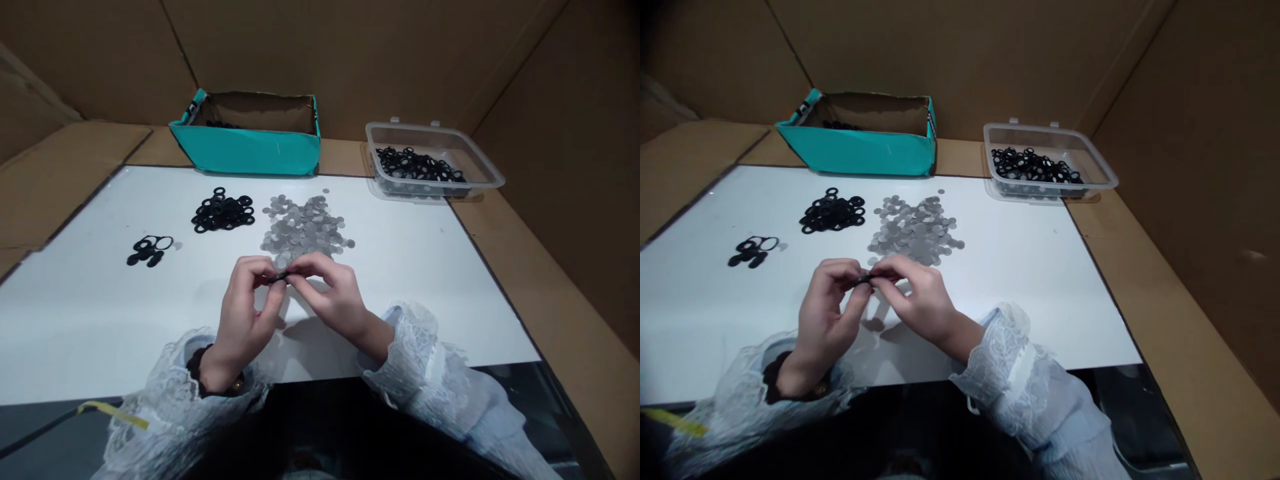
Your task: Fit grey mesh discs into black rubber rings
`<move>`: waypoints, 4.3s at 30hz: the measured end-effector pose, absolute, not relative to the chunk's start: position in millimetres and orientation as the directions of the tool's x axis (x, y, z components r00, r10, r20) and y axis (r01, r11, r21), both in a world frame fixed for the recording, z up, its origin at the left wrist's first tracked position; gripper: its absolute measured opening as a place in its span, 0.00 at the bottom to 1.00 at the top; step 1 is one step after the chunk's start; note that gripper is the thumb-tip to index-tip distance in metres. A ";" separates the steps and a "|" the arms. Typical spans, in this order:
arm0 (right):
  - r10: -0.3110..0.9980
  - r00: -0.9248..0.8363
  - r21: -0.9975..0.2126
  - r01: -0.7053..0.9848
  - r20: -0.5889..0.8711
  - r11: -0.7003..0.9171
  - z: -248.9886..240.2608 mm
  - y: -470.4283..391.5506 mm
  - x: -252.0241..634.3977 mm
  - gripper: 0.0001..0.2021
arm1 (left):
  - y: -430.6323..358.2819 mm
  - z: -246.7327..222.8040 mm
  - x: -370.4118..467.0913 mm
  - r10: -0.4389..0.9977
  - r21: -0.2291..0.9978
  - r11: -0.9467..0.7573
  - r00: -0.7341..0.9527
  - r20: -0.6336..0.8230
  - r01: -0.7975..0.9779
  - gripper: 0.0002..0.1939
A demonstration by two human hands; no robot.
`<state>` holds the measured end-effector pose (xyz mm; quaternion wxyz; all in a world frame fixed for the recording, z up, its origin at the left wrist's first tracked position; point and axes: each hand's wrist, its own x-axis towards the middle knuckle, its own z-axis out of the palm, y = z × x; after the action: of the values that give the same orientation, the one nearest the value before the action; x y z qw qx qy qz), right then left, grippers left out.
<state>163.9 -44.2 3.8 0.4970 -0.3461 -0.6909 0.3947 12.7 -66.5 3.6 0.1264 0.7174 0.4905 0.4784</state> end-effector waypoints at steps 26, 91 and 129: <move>0.558 -0.289 -0.513 0.222 0.777 0.829 -6.4 -48.4 173.8 0.08 | -70.4 9.1 6.3 0.642 0.334 -0.602 0.191 0.743 0.725 0.08; 0.887 -0.421 -0.926 -0.224 -0.188 -0.303 7.9 -37.0 168.8 0.10 | -69.5 10.1 8.6 0.900 0.694 -0.392 0.094 0.426 0.604 0.09; 0.933 -0.167 -0.948 -0.064 0.319 0.312 -2.1 -51.9 158.0 0.05 | -67.9 17.3 14.0 0.985 0.863 -0.158 0.021 0.169 0.480 0.04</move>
<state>158.0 -51.9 -2.1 0.5367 -0.3582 -0.6068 0.4642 14.0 -67.9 17.3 0.3107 0.6435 0.5694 0.4063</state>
